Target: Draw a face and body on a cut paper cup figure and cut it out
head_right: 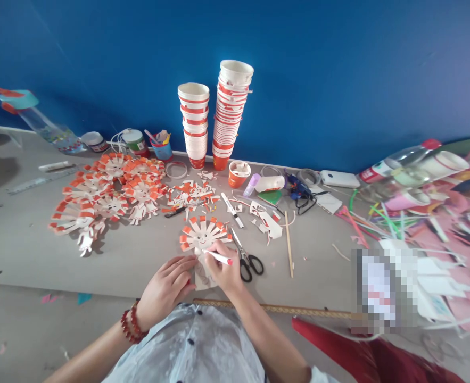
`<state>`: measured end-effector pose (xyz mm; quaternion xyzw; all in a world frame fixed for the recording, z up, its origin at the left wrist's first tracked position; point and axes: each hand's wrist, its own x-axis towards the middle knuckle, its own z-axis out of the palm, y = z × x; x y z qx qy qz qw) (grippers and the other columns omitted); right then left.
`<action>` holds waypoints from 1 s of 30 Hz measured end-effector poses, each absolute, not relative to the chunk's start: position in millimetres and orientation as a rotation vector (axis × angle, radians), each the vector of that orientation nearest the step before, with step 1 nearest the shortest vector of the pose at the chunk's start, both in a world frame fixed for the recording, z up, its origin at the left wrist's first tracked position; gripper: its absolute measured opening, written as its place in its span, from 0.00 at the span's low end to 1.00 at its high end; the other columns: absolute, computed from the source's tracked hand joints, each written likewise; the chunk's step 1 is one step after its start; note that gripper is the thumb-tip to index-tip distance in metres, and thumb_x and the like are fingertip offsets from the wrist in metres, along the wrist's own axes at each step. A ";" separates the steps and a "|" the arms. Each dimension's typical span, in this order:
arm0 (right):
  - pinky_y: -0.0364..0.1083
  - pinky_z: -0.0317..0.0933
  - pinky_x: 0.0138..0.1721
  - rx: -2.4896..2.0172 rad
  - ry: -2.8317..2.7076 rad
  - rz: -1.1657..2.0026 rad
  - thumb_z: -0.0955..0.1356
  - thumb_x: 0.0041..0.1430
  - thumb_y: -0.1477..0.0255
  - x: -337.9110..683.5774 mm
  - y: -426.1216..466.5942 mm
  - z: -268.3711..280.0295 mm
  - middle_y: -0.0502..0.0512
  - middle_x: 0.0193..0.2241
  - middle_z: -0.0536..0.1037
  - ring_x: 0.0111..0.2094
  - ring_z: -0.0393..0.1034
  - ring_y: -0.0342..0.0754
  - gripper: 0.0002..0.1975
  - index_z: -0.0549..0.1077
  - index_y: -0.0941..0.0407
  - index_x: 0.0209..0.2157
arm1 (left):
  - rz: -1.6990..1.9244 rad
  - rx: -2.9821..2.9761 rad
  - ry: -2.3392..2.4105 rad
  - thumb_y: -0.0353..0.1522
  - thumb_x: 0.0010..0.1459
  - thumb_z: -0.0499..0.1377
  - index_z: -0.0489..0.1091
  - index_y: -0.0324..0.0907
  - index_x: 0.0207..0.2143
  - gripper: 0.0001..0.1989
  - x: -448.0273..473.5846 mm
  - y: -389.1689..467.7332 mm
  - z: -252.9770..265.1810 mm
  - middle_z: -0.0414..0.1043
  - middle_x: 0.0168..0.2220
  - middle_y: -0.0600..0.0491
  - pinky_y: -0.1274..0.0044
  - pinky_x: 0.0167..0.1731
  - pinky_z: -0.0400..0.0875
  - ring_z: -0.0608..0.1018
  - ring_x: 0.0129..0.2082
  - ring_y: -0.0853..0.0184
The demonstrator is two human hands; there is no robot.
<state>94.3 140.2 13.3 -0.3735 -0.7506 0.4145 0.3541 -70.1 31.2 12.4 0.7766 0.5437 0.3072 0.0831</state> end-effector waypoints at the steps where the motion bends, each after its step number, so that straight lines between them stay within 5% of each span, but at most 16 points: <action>1: 0.42 0.54 0.23 -0.971 -1.938 1.061 0.64 0.62 0.70 94.4 140.1 13.0 0.46 0.19 0.67 0.20 0.58 0.42 0.09 0.66 0.54 0.27 | 0.918 2.316 1.625 0.32 0.68 0.54 0.68 0.41 0.35 0.07 -70.2 31.2 12.3 0.77 0.51 0.44 0.61 0.55 0.72 0.76 0.55 0.57; 30: 0.42 0.52 0.22 -0.985 -1.994 1.031 0.64 0.61 0.71 93.5 140.5 11.9 0.44 0.17 0.63 0.18 0.55 0.42 0.08 0.65 0.54 0.27 | 0.896 2.305 1.627 0.31 0.68 0.55 0.68 0.41 0.35 0.06 -70.2 31.5 12.7 0.76 0.51 0.44 0.62 0.55 0.71 0.75 0.56 0.57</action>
